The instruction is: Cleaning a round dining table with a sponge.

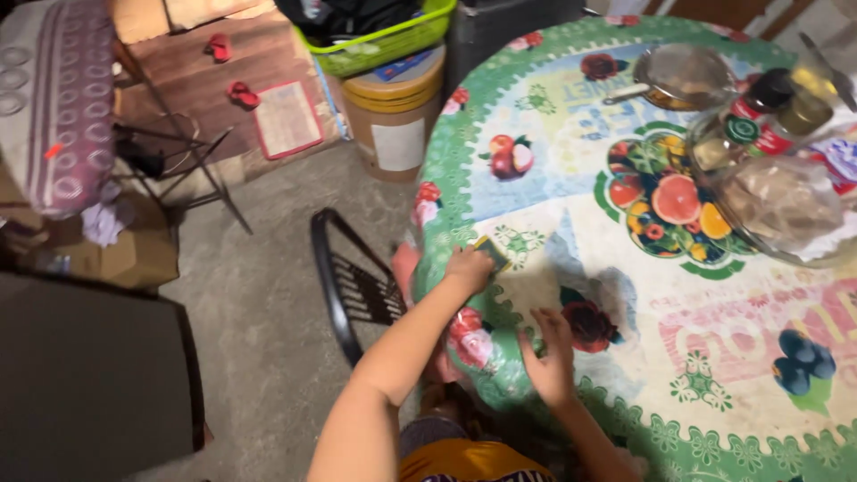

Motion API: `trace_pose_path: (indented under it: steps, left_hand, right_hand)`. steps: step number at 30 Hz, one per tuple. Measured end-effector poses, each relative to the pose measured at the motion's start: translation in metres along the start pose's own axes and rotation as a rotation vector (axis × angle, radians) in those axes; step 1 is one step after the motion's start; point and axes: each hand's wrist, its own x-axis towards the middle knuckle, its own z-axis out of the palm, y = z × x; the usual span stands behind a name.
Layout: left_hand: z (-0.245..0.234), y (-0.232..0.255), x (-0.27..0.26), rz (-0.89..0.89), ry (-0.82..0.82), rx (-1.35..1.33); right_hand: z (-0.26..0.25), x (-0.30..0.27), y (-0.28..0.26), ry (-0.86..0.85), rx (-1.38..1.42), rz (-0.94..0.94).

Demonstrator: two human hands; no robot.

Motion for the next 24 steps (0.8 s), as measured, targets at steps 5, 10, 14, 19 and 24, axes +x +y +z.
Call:
trace_pose_path:
  steps: [5,10,14,19,24]
  left_hand:
    - [-0.117,-0.010,-0.072,0.059,0.214,-0.025]
    - [-0.148,-0.075,-0.107,0.230,0.249,-0.416]
    - [-0.162,-0.132,-0.150,0.439,0.421,-0.419]
    - [-0.191,-0.208,-0.196,0.652,0.597,-0.567]
    - [-0.196,-0.277,-0.215,0.506,0.695,-0.681]
  right_hand:
    - [0.031,0.018,-0.018,-0.122,-0.005,-0.053]
    - [0.077,0.066,-0.019,-0.103,-0.121,-0.184]
    - [0.119,0.086,0.005,-0.241,-0.505,-0.141]
    - [0.167,0.075,0.062,-0.285,-0.753,0.020]
    - [0.154,0.091,-0.002,-0.191,-0.786,0.113]
